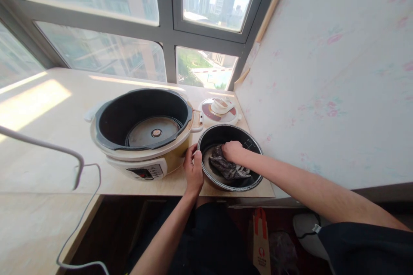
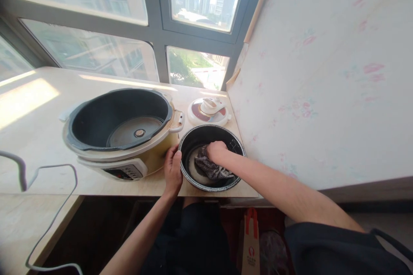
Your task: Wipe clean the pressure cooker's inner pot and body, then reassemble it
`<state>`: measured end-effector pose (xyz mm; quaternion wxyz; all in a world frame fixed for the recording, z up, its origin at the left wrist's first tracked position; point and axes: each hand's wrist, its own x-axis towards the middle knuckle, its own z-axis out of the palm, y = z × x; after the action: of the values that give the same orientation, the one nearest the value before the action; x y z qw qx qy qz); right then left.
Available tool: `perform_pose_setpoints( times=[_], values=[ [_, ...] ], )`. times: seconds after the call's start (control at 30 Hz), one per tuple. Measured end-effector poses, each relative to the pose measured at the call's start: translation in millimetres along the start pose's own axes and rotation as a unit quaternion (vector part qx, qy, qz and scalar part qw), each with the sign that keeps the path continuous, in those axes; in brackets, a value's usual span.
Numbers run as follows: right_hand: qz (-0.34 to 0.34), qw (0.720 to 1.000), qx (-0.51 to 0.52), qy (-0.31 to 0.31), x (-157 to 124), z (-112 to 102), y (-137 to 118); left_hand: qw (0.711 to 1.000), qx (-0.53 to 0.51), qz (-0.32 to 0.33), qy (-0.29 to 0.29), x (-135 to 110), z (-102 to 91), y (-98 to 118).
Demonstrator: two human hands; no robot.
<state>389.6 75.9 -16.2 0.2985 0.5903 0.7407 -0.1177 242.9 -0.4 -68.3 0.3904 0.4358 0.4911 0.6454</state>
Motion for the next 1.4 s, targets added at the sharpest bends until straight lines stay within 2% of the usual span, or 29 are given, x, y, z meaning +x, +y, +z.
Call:
perform_pose_setpoints(
  times=[0.23, 0.47, 0.7, 0.83, 0.97, 1.2, 1.4],
  values=[
    [0.016, 0.993, -0.052, -0.1, 3.0, -0.3, -8.5, 1.0, 0.009, -0.003, -0.004, 0.7, -2.5, -1.5],
    [-0.004, 0.986, -0.077, -0.146, 8.1, -0.1, -12.9, 0.997, -0.014, -0.049, -0.062, 12.9, -12.4, -7.7],
    [-0.026, 0.987, -0.077, -0.138, 13.5, 4.5, -9.6, 0.995, 0.014, -0.035, -0.095, 16.6, -18.2, 4.0],
    [-0.032, 0.987, -0.076, -0.135, 17.7, 7.3, -6.4, 0.995, 0.026, -0.027, -0.094, 16.6, -18.4, 8.8],
    [-0.038, 0.987, -0.076, -0.135, 17.8, 7.0, -3.4, 0.995, 0.021, -0.043, -0.091, 21.5, -20.5, 6.5],
    [-0.043, 0.987, -0.071, -0.141, 15.1, 2.2, -4.3, 0.989, 0.029, -0.052, -0.132, 35.0, -27.7, 2.4],
    [-0.075, 0.99, -0.033, -0.116, 4.1, -2.8, -6.5, 0.992, 0.032, -0.042, -0.111, 36.4, -25.4, 3.1]
  ],
)
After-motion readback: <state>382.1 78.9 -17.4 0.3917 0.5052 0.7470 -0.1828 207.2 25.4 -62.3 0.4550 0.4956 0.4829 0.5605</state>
